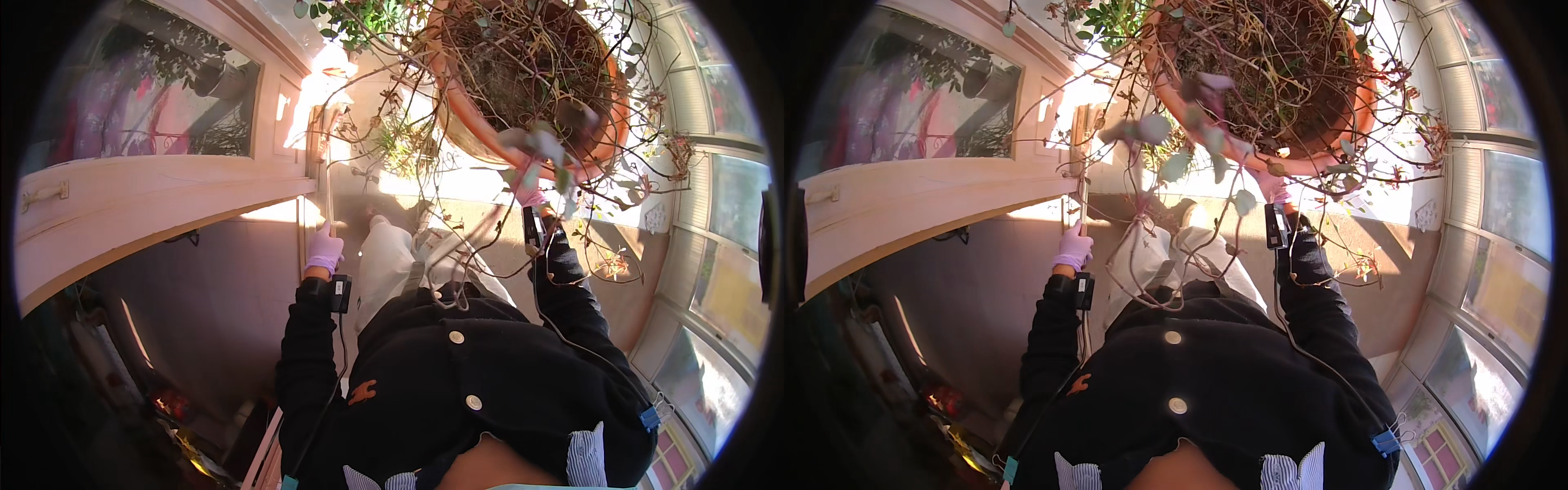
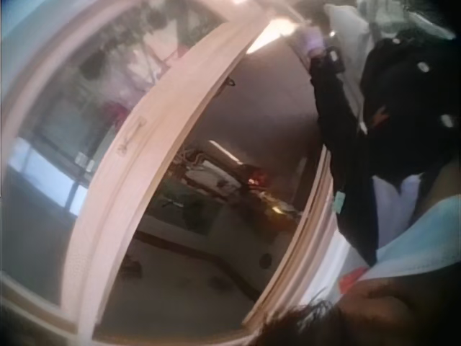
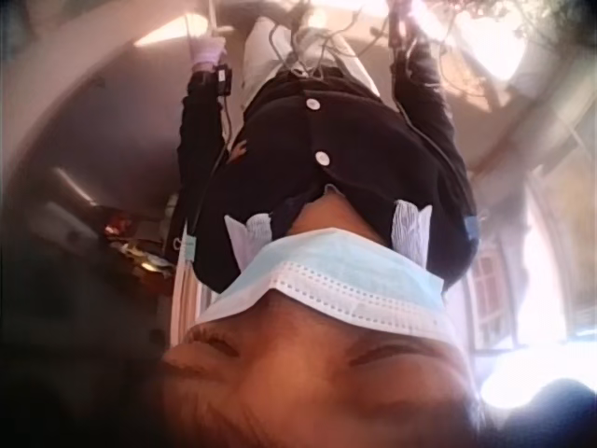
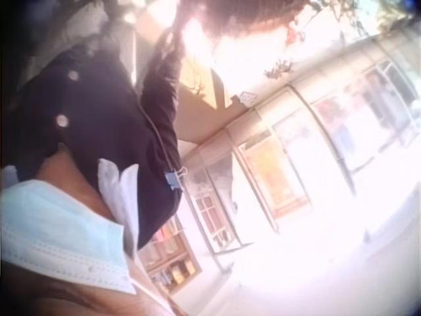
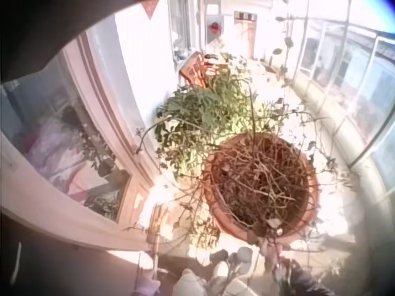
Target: The person sweeps dry leaves and debris on a tiled balcony floor using a broom, then gathers the pile by hand into a red plastic bag. The person moves a potted plant to access the area and continues sweeping around furniture.
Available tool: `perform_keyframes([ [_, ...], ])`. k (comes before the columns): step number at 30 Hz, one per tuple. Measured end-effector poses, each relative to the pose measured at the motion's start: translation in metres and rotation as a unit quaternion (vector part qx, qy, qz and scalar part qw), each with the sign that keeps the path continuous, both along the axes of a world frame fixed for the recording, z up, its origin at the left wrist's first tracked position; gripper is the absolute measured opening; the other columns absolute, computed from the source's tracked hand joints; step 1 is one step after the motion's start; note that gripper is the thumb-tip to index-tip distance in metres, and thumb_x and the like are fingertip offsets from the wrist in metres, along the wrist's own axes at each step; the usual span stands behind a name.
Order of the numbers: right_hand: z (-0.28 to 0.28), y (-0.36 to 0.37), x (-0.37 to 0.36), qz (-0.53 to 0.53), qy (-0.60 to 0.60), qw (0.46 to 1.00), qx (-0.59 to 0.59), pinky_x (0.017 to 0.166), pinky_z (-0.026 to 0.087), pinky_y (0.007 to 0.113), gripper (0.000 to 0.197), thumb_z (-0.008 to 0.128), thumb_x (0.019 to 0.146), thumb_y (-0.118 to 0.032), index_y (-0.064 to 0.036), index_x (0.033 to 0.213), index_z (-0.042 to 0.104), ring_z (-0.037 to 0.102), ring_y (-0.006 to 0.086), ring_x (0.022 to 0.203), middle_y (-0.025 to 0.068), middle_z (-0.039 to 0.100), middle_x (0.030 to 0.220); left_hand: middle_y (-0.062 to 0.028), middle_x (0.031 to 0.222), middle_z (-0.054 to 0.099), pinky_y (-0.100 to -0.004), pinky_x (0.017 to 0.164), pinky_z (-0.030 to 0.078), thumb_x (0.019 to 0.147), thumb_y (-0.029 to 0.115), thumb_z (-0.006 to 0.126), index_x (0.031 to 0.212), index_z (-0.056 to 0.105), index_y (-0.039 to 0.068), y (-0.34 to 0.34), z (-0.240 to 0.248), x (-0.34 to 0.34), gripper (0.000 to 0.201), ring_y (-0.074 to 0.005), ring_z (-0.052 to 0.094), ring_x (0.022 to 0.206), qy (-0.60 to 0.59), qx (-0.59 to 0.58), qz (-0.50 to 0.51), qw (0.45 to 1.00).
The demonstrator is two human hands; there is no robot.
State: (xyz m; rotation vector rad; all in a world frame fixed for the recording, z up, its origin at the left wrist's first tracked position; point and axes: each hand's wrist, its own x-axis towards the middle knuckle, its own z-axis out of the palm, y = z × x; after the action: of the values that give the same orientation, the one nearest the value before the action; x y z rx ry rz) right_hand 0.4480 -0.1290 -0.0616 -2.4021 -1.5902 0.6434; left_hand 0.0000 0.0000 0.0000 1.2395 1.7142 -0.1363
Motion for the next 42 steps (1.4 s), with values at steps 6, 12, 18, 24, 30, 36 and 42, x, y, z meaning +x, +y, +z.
perform_keyframes([
  [6, 0.032, -0.001, -0.003, 0.077, -0.110, 0.991, -0.008, 0.094, 0.044, 0.037, 0.037, 0.048, 0.089, -0.031, -0.0034, 0.113, 0.048, 0.059, 0.0210, 0.091, 0.0088, 0.062, 0.088, -0.0032, 0.058, 0.049, -0.0248, 0.030, 0.031, 0.077, 0.002, 0.055, 0.100, 0.053, 0.013, -0.037, 0.012, 0.003, 0.025, -0.0107, 0.048, 0.040, -0.198, -0.226, 0.201, 0.933],
  [12, 0.037, 0.006, -0.014, -0.096, 0.329, 0.928, 0.148, 0.091, 0.045, 0.041, 0.041, 0.047, 0.089, -0.035, -0.0029, 0.114, 0.047, 0.058, 0.0252, 0.095, 0.0109, 0.060, 0.098, -0.0030, 0.059, 0.050, -0.0239, 0.034, 0.035, 0.079, 0.003, 0.056, 0.134, 0.041, 0.014, -0.079, 0.045, -0.061, 0.057, -0.0098, 0.049, 0.042, -0.206, -0.211, 0.209, 0.932],
  [18, 0.052, 0.006, -0.028, -0.319, 0.616, 0.687, 0.217, 0.091, 0.045, 0.040, 0.047, 0.045, 0.089, -0.044, -0.0099, 0.121, 0.046, 0.055, 0.0266, 0.102, 0.0112, 0.054, 0.114, -0.0019, 0.063, 0.050, -0.0225, 0.034, 0.037, 0.081, 0.003, 0.053, 0.142, 0.027, 0.017, -0.092, 0.066, -0.098, 0.067, -0.0077, 0.046, 0.043, -0.251, -0.182, 0.282, 0.908],
  [24, 0.055, -0.011, -0.051, -0.458, 0.554, 0.634, 0.287, 0.089, 0.047, 0.043, 0.067, 0.044, 0.089, -0.052, -0.0048, 0.134, 0.027, 0.054, 0.0315, 0.105, 0.0189, 0.043, 0.128, 0.0015, 0.066, 0.047, -0.0187, 0.032, 0.031, 0.087, 0.008, 0.049, 0.111, 0.048, 0.015, -0.063, 0.082, -0.101, 0.025, -0.0039, 0.043, 0.044, -0.382, -0.183, 0.363, 0.830],
  [30, 0.063, -0.048, -0.076, -0.517, 0.548, 0.613, 0.237, 0.094, 0.044, 0.037, 0.062, 0.036, 0.094, -0.041, -0.0040, 0.140, 0.016, 0.050, 0.0346, 0.113, 0.0242, 0.033, 0.135, 0.0017, 0.066, 0.047, -0.0187, 0.034, 0.029, 0.089, 0.011, 0.051, 0.104, 0.051, 0.013, -0.039, 0.078, -0.072, 0.015, -0.0036, 0.042, 0.045, -0.427, -0.226, 0.451, 0.750],
  [36, 0.112, -0.029, -0.086, -0.308, 0.690, 0.647, 0.102, 0.081, 0.051, 0.031, 0.049, 0.044, 0.093, -0.034, 0.0041, 0.123, 0.044, 0.060, 0.0220, 0.099, 0.0150, 0.059, 0.110, 0.0015, 0.066, 0.047, -0.0197, 0.035, 0.028, 0.090, 0.014, 0.050, 0.103, 0.051, 0.008, -0.010, 0.068, -0.045, 0.014, -0.0040, 0.044, 0.046, -0.439, -0.312, 0.502, 0.676],
  [42, 0.222, -0.015, -0.138, -0.116, 0.823, 0.556, 0.027, 0.094, 0.042, 0.035, 0.068, 0.052, 0.088, -0.041, -0.0009, 0.138, 0.029, 0.053, 0.0307, 0.112, 0.0184, 0.045, 0.131, 0.0026, 0.065, 0.047, -0.0189, 0.036, 0.028, 0.091, 0.016, 0.050, 0.099, 0.052, 0.008, 0.018, 0.066, -0.041, 0.011, -0.0034, 0.043, 0.047, -0.450, -0.344, 0.467, 0.679],
])
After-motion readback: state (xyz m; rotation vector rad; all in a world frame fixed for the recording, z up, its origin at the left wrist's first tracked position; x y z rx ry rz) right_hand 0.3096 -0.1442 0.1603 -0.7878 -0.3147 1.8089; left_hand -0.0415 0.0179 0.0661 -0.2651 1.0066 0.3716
